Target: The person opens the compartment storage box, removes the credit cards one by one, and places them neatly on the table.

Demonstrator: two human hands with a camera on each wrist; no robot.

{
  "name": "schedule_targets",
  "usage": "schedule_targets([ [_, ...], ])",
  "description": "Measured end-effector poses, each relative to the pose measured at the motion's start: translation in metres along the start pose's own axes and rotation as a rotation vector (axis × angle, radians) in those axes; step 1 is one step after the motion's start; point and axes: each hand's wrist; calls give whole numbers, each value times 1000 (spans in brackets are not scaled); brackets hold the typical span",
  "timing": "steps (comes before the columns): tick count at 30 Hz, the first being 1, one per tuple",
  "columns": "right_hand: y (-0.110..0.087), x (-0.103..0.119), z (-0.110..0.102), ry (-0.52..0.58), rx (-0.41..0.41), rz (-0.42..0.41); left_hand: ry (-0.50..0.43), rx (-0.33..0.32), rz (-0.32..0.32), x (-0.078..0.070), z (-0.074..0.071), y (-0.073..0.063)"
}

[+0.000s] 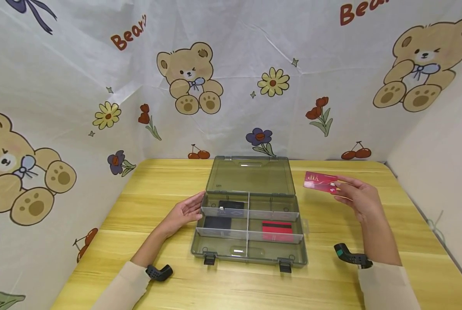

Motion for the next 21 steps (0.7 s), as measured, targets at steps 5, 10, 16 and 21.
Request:
schedule_targets([
  [5, 2, -2, -4, 8, -18, 17, 2, 7, 6, -1, 1, -1],
  [10, 3, -2, -8, 17, -20, 24, 8, 2, 15, -2, 1, -1],
  [16, 5, -5, -12, 26, -34, 32, 6, -3, 15, -1, 0, -1],
  [21, 7, -10, -19, 4, -47, 47, 6, 2, 10, 0, 0, 0],
])
Point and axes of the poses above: each hand's wrist, its own y-axis towards the middle knuckle, its own z-axis out of the palm, x = y × z, and after that the axes turned 2 degrees about -x, right-handed
